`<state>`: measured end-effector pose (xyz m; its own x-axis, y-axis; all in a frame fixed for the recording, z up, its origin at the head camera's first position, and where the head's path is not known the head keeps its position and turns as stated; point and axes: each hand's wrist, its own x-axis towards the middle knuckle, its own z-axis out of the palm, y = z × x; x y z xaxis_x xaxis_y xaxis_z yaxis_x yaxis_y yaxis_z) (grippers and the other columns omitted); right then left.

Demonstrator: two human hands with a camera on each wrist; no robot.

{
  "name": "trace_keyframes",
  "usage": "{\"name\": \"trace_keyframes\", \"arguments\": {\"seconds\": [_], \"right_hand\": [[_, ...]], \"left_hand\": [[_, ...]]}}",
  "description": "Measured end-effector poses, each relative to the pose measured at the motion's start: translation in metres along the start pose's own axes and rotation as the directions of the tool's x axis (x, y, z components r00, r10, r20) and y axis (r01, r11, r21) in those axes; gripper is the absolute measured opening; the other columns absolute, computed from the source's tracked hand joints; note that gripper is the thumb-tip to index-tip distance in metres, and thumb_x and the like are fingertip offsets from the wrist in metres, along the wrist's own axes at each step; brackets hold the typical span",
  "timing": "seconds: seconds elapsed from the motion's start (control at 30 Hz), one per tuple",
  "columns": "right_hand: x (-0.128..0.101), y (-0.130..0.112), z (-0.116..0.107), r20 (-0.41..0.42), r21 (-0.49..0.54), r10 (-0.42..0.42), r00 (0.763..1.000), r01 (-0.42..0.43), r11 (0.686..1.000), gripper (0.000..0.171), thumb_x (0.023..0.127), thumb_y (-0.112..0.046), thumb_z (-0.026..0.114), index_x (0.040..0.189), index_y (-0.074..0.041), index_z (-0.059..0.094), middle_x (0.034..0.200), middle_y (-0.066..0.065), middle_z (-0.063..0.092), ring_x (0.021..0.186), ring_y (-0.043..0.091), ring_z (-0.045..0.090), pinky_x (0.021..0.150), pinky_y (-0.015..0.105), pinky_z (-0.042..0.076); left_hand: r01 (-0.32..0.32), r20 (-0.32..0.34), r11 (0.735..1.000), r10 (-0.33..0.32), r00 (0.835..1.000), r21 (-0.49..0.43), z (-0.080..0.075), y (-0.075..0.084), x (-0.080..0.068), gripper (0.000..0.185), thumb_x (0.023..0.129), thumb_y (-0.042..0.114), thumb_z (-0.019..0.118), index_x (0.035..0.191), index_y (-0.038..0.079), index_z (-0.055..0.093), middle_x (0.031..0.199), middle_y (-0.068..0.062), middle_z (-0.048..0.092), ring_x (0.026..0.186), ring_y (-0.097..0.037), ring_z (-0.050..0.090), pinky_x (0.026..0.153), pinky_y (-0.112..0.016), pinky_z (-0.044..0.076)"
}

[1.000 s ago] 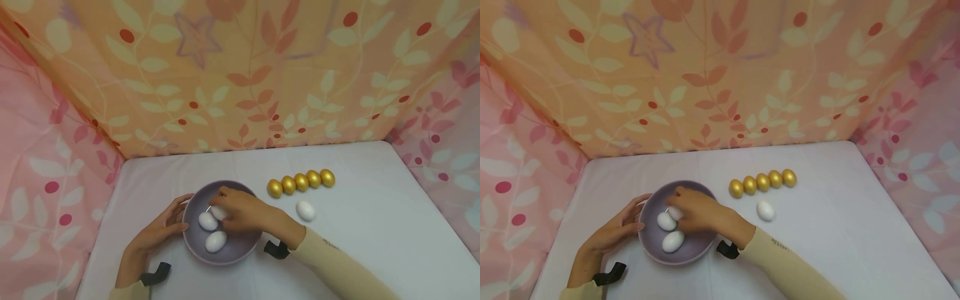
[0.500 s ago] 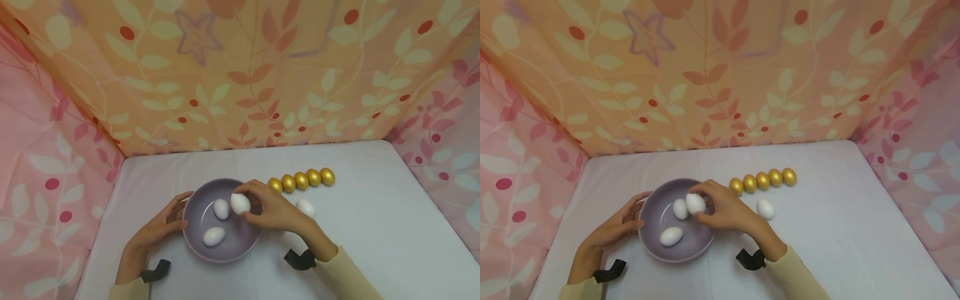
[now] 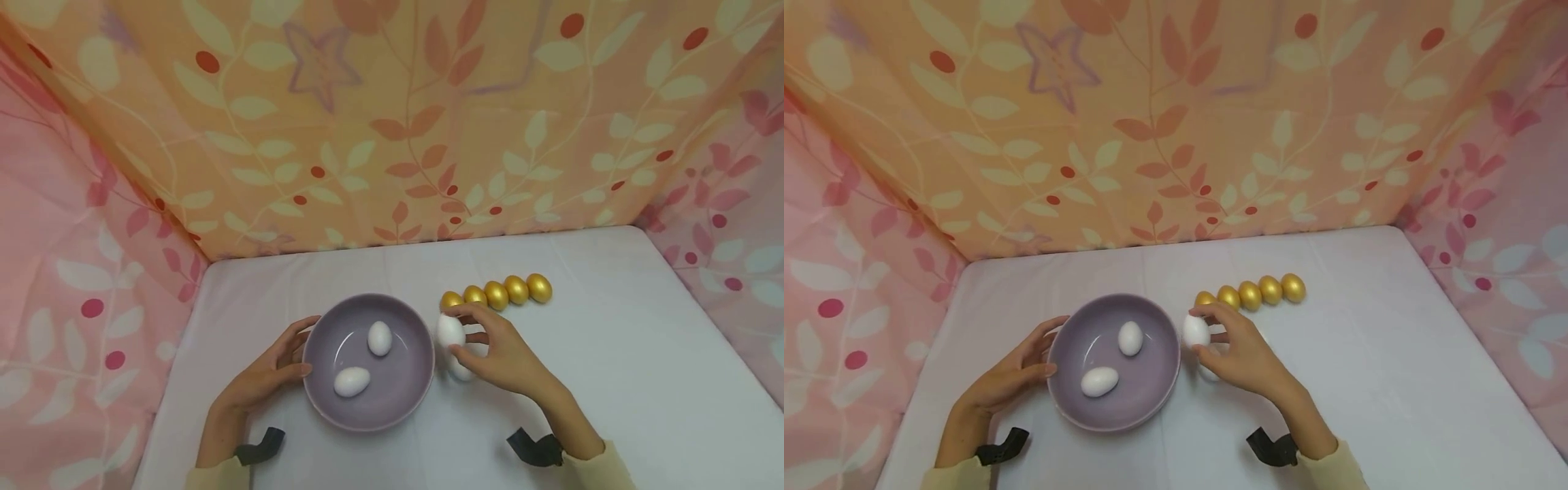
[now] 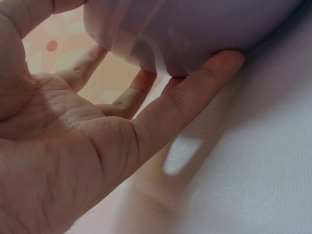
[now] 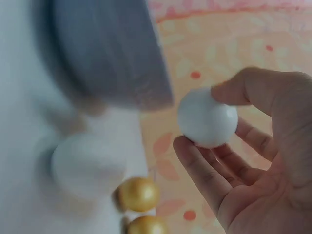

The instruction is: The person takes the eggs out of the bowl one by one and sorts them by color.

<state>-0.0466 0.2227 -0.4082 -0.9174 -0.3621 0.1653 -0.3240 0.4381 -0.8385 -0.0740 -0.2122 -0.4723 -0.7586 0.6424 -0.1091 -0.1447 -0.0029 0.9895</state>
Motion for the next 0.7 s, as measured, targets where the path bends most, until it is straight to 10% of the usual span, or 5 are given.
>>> {"name": "trace_keyframes", "arguments": {"seconds": [0.7], "right_hand": [[-0.030,0.024,-0.015,-0.034,-0.360,0.016,0.999,-0.028,0.933,0.055,0.082,-0.002,0.085,0.133,-0.010,0.066,0.127,0.001,0.065,0.103,0.012,0.064,0.085,0.032,0.060]], "left_hand": [[-0.026,0.015,1.000,0.026,1.000,-0.005,-0.001,0.000,0.000,0.079,0.102,-0.002,0.058,0.168,0.014,0.017,0.161,-0.006,0.041,0.145,-0.004,0.049,0.109,-0.024,0.048]]}}
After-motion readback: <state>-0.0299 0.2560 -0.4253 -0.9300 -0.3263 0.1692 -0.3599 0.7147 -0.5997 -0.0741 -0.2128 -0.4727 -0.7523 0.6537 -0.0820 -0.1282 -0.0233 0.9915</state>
